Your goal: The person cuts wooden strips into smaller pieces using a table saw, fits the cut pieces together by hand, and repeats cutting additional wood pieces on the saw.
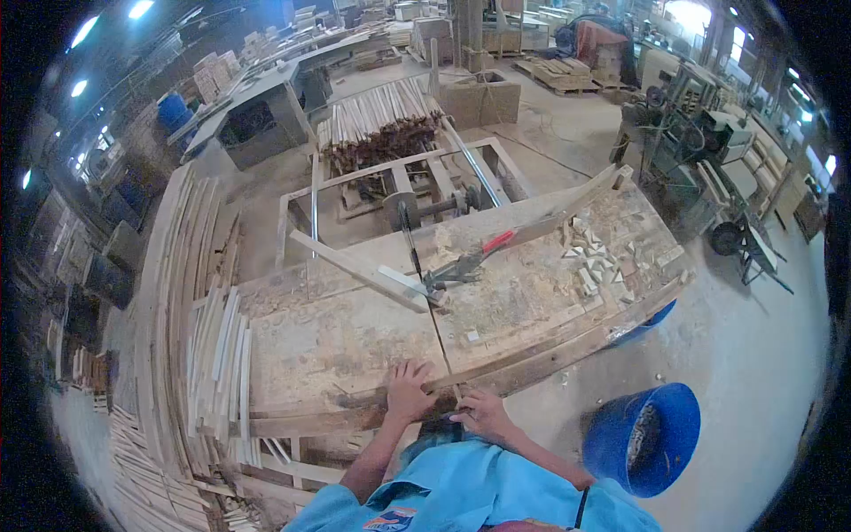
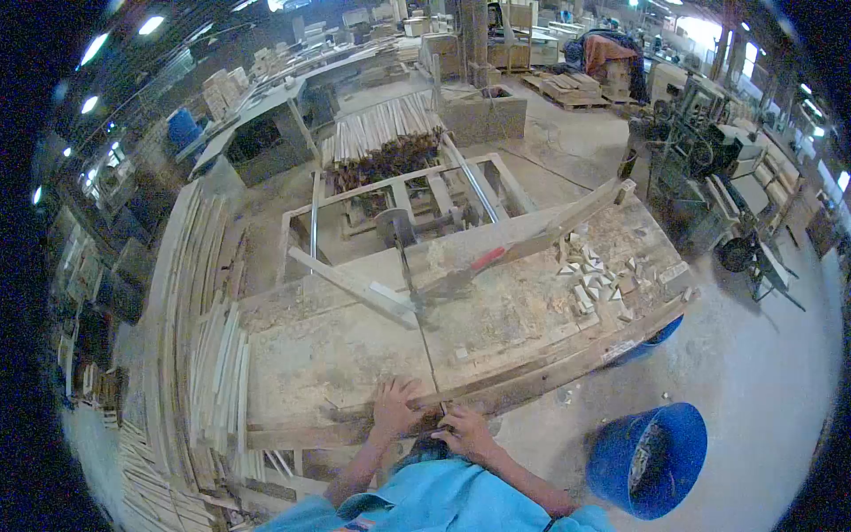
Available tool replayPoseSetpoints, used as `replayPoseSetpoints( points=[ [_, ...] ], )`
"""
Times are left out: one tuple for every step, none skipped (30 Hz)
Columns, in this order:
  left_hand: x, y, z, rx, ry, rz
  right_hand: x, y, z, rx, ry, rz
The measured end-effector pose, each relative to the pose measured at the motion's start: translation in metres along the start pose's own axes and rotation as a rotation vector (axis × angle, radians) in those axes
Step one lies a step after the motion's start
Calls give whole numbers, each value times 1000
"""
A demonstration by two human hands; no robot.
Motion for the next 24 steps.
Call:
replayPoseSetpoints(
  points=[
    [0,0,0,-2,4,4,2,3,0,-44,15,34],
    [0,1,0,-4,7,5,3,4,2,-89,29,65],
    [1,1,1,-4,20,8,3,5,3,-60,23,58],
    [3,-1,1,-3,30,9,3,4,4,-31,18,49],
    [7,-3,2,-2,41,7,4,4,4,-3,14,37],
    [15,-7,3,-6,53,1,4,3,4,-4,19,56],
    [12,-7,5,2,45,-20,4,-1,3,-23,33,35],
    [11,-6,4,10,40,-39,2,-5,1,-44,45,16],
    [9,-4,5,17,35,-58,0,-9,2,-66,58,-2],
    [14,-6,5,3,64,-2,0,-9,4,-72,64,-20],
    [15,-5,6,5,76,-28,-1,-8,4,-61,59,-13],
    [15,-4,7,8,88,-56,1,-5,6,-50,57,-5],
    [14,-3,7,12,101,-84,3,-1,7,-41,54,2],
    [10,-4,7,24,96,-64,6,5,7,-53,71,-34],
    [10,-3,8,11,86,-62,6,5,9,-44,79,-12],
    [12,-3,8,-2,76,-59,7,3,11,-36,86,9],
    [14,-3,10,-16,66,-56,6,1,12,-28,92,31],
    [19,-5,11,-14,81,-94,7,5,13,-52,99,38],
    [24,-7,11,-24,61,-59,9,11,13,-76,106,45],
    [27,-9,11,-32,39,-25,9,10,15,-98,114,51],
    [29,-9,12,-38,15,9,8,-1,18,-106,131,23],
    [27,-6,15,-43,28,-19,6,-15,20,-117,149,-5],
    [25,-3,16,-47,43,-48,3,-26,22,-130,169,-33],
    [22,-1,15,-49,58,-76,2,-26,24,-115,184,-32]
  ],
)
Point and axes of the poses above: each hand's wrist, its own z-axis away from the middle knuckle, its own x-axis out of the palm, y = z × x, the point moved 4 cm from there along -z, towards the middle knuckle, and after that the axes turned 7 degrees about -z, right-handed, at the moved point
